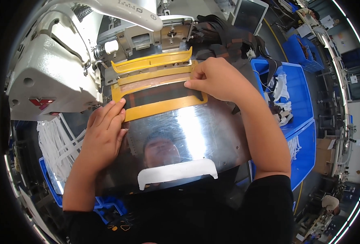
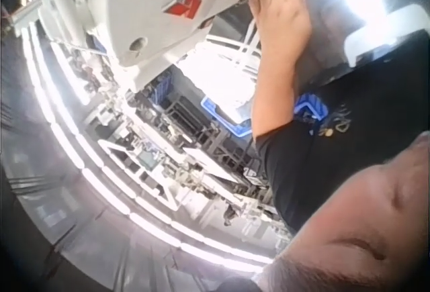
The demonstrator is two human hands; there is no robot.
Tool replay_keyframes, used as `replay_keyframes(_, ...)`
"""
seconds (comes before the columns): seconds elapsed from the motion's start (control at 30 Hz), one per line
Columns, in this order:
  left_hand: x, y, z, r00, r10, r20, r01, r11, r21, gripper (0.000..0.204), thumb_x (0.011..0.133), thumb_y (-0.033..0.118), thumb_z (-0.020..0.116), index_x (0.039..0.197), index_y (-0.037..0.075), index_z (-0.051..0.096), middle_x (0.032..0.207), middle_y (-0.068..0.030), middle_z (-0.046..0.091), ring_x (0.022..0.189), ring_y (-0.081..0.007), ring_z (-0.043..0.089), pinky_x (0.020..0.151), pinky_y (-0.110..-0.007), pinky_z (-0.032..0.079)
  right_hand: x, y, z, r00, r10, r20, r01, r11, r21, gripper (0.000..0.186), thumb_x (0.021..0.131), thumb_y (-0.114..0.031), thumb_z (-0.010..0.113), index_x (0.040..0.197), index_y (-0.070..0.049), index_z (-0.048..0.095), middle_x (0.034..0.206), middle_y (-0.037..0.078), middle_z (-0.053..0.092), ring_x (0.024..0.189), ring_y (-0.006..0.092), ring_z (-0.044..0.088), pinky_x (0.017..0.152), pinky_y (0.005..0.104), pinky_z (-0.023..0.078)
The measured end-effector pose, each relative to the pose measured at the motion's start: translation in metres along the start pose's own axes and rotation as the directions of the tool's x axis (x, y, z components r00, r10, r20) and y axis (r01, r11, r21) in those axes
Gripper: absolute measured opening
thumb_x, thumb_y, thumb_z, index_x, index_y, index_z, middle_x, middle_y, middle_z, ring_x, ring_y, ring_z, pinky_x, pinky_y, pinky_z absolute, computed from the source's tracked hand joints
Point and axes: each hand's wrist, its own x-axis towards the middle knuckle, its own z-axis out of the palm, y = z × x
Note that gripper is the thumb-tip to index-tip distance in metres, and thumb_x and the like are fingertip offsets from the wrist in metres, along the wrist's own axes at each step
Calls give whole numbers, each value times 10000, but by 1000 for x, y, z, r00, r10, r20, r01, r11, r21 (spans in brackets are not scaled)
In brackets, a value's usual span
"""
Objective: The recorder is sewing white fabric lining onto black leather straps using an industrial sewing machine.
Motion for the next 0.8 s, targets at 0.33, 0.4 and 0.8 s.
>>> replay_keyframes(0.33, 5, 12, -5, 995, -63, 82, 58, 997, 59, 374, 984, 140, 673, 1330, -1, 658, 1590, -138, 581, 1508, -347, 491, 1251, -531, 345, 4, 4, 6, 997, 82, -4, -82, 996, 25, 338, 922, -302, 831, 829, 10, 741, 717, 170, 691, 679, 317, 679, 677, 420, 538)
replay_keyframes(0.4, 6, 15, -6, 993, -74, 95, 69, 996, 55, 362, 984, 110, 648, 1320, -25, 650, 1589, -165, 577, 1510, -384, 486, 1258, -544, 339, 1, 5, 8, 997, 47, -54, -48, 999, -21, 340, 921, -314, 823, 816, 0, 742, 743, 176, 707, 713, 340, 702, 697, 434, 551)
replay_keyframes(0.8, 5, 18, -7, 993, -89, 73, 80, 989, 125, 391, 968, 138, 674, 1323, -27, 664, 1567, -151, 595, 1431, -417, 522, 1211, -551, 378, -1, 11, 7, 997, 68, -48, -70, 996, -59, 334, 874, -263, 878, 780, 8, 707, 657, 141, 671, 596, 274, 647, 605, 394, 512)
